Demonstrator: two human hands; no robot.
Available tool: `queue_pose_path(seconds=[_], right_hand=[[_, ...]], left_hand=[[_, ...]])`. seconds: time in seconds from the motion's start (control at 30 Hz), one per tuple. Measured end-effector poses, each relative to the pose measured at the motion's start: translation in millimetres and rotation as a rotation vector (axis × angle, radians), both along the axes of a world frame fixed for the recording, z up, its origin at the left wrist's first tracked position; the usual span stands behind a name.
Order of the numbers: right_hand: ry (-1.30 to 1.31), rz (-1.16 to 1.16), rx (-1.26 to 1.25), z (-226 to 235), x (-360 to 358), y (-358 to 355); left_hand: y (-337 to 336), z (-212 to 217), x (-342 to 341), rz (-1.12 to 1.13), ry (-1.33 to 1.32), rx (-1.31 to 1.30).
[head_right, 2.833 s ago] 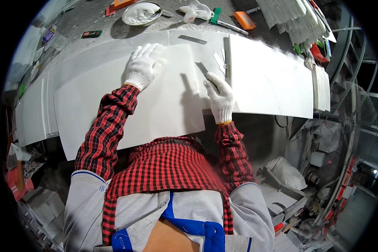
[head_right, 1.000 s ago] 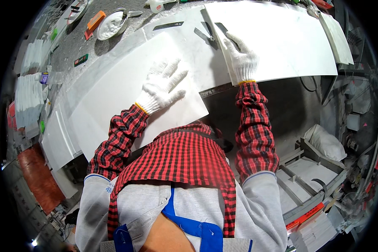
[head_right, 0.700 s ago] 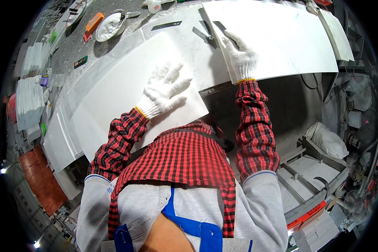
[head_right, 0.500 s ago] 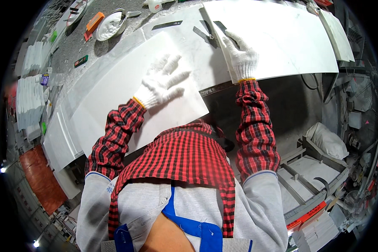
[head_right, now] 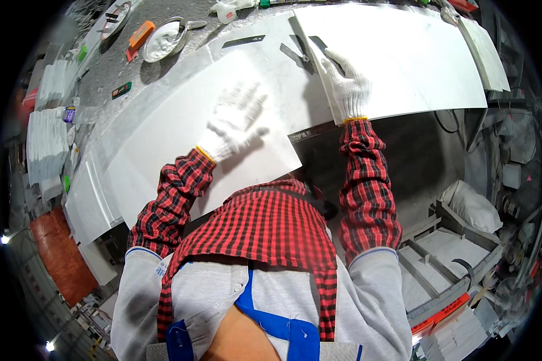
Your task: The person uses a utility knife to score and cut a large white rectangular panel on a workbench. They repeatedly score the edges and corners, then snap off small sections to shape the panel. The person handles the panel with gloved hands and uses a straightedge for guidance.
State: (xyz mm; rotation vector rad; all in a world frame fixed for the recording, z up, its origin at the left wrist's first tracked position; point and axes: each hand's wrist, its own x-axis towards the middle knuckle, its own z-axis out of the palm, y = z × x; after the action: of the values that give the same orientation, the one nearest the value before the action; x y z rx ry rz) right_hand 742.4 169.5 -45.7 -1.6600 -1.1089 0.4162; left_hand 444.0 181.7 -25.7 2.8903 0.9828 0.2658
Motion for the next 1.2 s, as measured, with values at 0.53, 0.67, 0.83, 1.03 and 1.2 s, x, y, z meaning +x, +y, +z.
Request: queue_pose_path(seconds=[0.53, 0.67, 0.83, 1.03, 1.2], right_hand=[[0.014, 0.013, -0.014, 10.0, -4.2, -0.3], [0.005, 0.011, -0.023, 21.4, -10.8, -2.4], [0.663, 0.221, 0.052, 60.1, -76.6, -16.7], [0.299, 0.706, 0.135, 89.8, -183.6, -0.3], [0.583, 0.449, 0.011, 71.4, -172.7, 73.1]], left_hand=[[87.1, -9.2, -101.4, 0.535, -0.8, -0.434], [25.5, 24.5, -58.2, 0.599, -1.584, -1.185], [-4.2, 42.5, -30.2, 0.444, -2.059, -1.649], [-33.4, 54.9, -6.9, 0.335, -1.971, -1.765], [-52.4, 77.6, -8.9, 0.353, -2.13, -1.879]])
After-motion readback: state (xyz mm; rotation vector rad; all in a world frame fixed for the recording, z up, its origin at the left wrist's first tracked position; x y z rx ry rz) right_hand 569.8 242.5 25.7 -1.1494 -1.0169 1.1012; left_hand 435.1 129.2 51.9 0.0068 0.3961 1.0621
